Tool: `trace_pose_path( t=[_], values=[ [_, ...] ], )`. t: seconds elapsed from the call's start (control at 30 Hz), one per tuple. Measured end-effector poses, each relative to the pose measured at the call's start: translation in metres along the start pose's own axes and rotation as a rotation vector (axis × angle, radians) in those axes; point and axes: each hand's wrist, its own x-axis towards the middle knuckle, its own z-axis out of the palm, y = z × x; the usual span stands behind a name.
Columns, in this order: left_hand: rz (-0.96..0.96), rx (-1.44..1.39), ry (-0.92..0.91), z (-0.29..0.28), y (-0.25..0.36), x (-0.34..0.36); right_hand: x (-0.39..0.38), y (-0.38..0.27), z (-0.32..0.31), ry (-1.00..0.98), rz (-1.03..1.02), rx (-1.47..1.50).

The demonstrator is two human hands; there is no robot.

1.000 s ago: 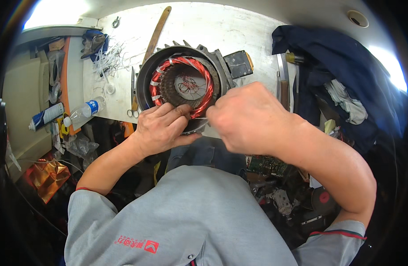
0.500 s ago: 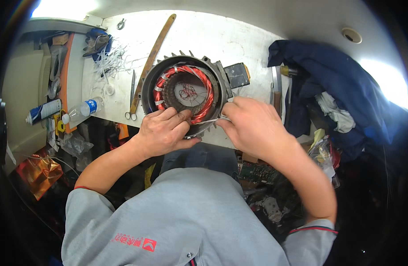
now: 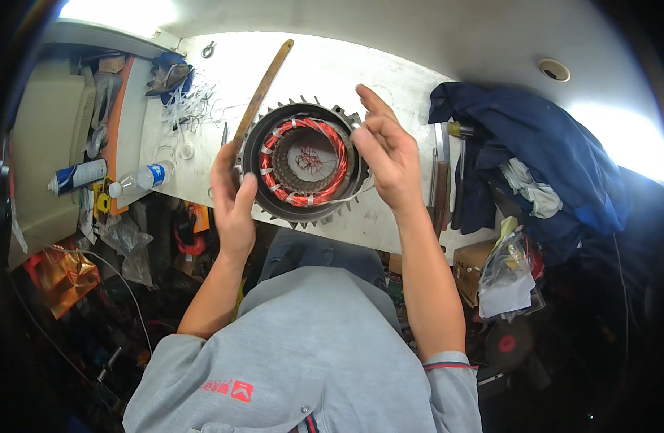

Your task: The person wraps a white strap around a motor stator with red copper windings on a cluttered workbench. The person repeatedly threads the strap through the stator slots and pulls it tight, securing the windings in place.

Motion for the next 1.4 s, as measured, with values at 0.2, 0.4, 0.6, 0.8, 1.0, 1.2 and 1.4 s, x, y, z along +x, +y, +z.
trace_pose_path(
  t=[0.2, 0.4, 0.6, 0.8, 1.0, 1.2, 1.4],
  values=[
    [-0.121, -0.199, 0.083, 0.027, -0.01, 0.011, 0.005, 0.011, 0.019, -0.08, 0.186, 0.022],
    [-0.113, -0.051, -0.255, 0.009, -0.008, 0.054, -0.043, 0.012, 0.032, 0.215, 0.126, 0.091],
    [-0.124, 0.099, -0.599, 0.013, 0.004, 0.104, -0.096, 0.0, 0.033, 0.375, 0.105, 0.135],
    [0.471, 0.288, -0.807, -0.009, 0.054, 0.054, -0.143, -0.106, 0.017, 0.313, 0.019, -0.381],
    [0.568, 0.448, -0.747, -0.016, 0.067, -0.009, -0.165, -0.199, 0.076, -0.535, -0.074, -0.132],
    [0.552, 0.267, -0.308, -0.108, 0.104, -0.019, -0.174, -0.167, 0.101, -0.639, 0.2, -0.277],
    [0.087, -0.151, -0.192, -0.161, 0.1, -0.048, -0.153, -0.037, 0.134, 0.028, 0.692, 0.358]
  ],
)
